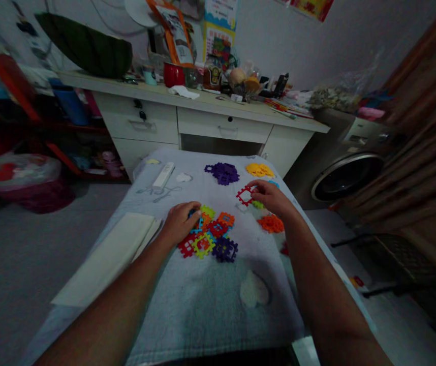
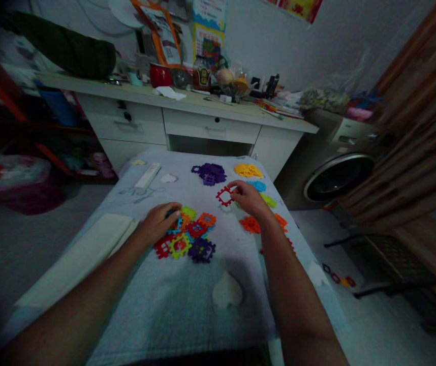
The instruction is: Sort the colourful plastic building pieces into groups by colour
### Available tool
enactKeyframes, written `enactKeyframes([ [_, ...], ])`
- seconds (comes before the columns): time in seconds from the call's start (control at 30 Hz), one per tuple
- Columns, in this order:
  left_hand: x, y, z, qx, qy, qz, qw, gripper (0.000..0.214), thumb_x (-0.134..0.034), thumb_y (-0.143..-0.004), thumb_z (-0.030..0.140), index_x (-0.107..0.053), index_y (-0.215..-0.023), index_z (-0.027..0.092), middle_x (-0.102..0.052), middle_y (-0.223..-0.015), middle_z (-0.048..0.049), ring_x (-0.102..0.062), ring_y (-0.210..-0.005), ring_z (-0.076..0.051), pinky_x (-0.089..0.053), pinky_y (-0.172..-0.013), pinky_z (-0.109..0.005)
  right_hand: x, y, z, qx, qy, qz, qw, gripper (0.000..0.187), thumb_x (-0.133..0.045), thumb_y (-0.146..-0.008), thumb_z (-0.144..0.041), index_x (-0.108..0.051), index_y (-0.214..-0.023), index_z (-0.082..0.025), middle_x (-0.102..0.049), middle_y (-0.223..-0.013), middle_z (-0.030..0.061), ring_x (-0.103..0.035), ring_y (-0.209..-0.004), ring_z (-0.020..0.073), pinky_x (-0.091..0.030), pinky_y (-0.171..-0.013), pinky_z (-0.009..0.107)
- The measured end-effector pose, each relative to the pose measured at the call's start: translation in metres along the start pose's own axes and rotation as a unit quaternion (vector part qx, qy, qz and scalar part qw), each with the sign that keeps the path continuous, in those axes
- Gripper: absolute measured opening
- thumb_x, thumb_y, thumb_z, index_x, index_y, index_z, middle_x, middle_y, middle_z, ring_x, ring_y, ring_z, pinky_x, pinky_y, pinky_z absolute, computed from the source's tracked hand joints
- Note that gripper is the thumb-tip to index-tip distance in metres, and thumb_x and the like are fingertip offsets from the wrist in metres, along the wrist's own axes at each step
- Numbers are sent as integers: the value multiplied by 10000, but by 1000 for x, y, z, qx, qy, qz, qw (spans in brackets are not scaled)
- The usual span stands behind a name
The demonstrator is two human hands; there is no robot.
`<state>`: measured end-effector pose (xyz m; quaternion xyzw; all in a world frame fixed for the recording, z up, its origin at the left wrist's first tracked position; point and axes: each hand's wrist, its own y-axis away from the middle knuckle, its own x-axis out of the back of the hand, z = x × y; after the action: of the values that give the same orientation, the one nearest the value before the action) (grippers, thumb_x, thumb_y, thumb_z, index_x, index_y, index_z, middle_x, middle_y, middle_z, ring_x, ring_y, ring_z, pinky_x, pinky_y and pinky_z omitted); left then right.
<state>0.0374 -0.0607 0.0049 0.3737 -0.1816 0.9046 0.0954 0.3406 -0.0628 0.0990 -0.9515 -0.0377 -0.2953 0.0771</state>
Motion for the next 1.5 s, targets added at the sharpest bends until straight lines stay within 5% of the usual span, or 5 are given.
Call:
enactKeyframes([
  [0.3, 0, -2, -2, -4, -7, -12, 1000, 465, -420, -863, 505, -672, -1102, 197, -716, -1105, -78, -639, -1042, -252, -468, -965, -390, 69, 111, 47, -119, 30, 51, 991, 294, -632, -735, -387, -689, -938, -183, -621, -737, -1, -540, -662, 138, -434, -626, 259],
  [0.63, -1, -3, -6, -9, -12, -18, 1000, 485, -428, -857, 530, -671, -1106, 193, -715, -1111, -79, -634, -1038, -256, -471, -951, -378, 62, 157, 49, -181, 67, 9, 981, 256, -571, -776, -381, -644, -859, -150, -628, -678, 21, -547, -578, 141, -406, -544, 255],
  [0.97, -1, -4, -8, -12, -12, -25, 1000, 500, -427, -862, 552, -670, -1105, 189, -712, -1122, -84, -628, -1057, -255, -470, -953, -366, 48, 151, 31, -109, 392, 2, 914, 142, -587, -795, -203, -716, -816, -148, -659, -870, 93, -584, -846, 201, -404, -808, 307],
  [1.3, 0, -4, -4, -19, -14, -24, 999, 479, -421, -880, 533, -675, -1101, 193, -712, -1122, -84, -634, -1037, -254, -470, -946, -379, -26, 92, -16, 2, 328, -82, 941, 202, -548, -910, -239, -701, -1008, -153, -691, -1015, 102, -603, -968, 202, -408, -890, 302],
  [1.5, 2, -2, -2, -18, -12, -25, 999, 458, -422, -881, 522, -675, -1089, 201, -717, -1103, -74, -634, -1043, -248, -463, -960, -381, -76, 50, -14, -5, 330, -89, 940, 329, -457, -957, -235, -612, -1223, -120, -644, -1206, 159, -558, -1114, 236, -373, -968, 344],
])
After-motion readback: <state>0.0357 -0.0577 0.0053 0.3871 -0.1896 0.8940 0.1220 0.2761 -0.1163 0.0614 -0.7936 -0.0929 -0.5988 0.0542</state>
